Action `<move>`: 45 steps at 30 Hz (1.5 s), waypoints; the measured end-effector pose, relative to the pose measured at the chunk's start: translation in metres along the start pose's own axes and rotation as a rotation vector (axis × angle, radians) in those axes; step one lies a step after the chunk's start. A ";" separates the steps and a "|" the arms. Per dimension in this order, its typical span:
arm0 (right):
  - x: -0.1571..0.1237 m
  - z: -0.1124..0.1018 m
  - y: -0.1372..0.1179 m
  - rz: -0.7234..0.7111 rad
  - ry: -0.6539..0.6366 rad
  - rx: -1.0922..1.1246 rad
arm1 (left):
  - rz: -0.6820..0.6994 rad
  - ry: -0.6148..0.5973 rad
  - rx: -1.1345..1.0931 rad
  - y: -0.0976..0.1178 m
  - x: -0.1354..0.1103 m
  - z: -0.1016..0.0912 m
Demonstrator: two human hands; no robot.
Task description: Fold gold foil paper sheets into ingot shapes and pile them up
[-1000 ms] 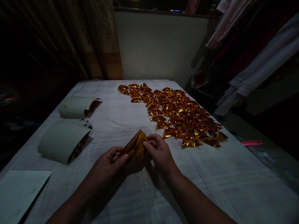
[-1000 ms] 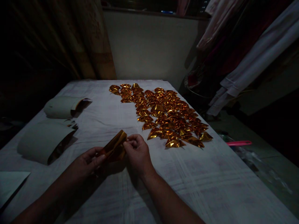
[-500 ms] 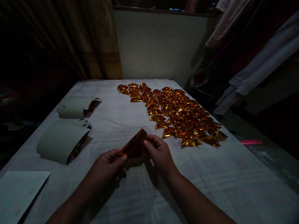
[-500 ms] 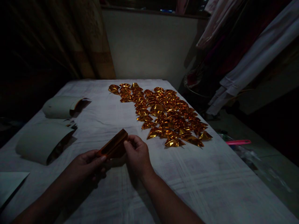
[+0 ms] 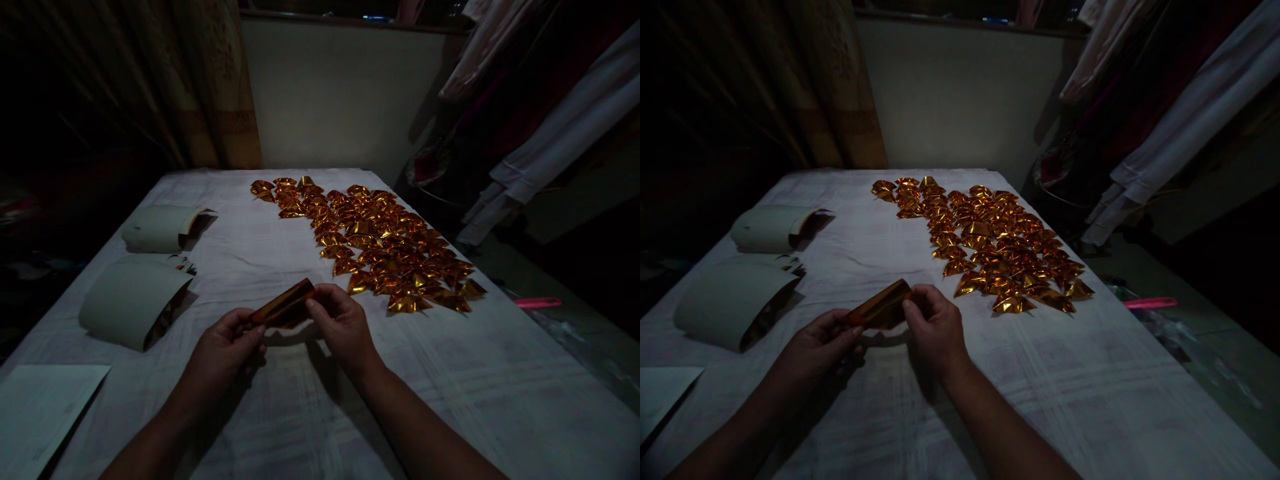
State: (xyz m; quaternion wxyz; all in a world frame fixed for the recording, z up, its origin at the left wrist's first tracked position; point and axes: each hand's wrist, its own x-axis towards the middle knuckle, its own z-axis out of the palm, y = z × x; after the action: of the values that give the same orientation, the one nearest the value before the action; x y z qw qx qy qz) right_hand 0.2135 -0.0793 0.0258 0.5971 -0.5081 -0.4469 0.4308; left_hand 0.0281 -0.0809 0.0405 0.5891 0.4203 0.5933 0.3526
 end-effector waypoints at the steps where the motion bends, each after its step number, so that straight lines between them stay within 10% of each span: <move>1: -0.001 -0.001 0.000 -0.038 0.001 -0.054 | 0.051 0.039 0.022 0.001 0.000 -0.001; 12: -0.004 -0.011 0.001 -0.495 -0.063 -0.437 | 0.973 0.236 0.612 -0.009 -0.001 -0.033; 19: -0.006 -0.022 0.004 -0.756 -0.107 -0.670 | 1.203 0.210 0.990 -0.018 -0.003 -0.048; 29: -0.018 -0.038 0.012 -0.804 -0.344 -1.020 | 1.261 0.102 1.304 -0.024 -0.005 -0.048; 45: -0.024 -0.040 0.016 -0.791 -0.429 -0.985 | 1.283 0.010 1.323 -0.029 -0.008 -0.052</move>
State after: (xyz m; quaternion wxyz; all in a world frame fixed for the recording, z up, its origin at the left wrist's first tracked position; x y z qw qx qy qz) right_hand 0.2460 -0.1092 0.0042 0.3061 -0.4223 -0.8531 0.0163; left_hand -0.0263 -0.0956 0.0200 -0.0821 0.9184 0.3298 0.2026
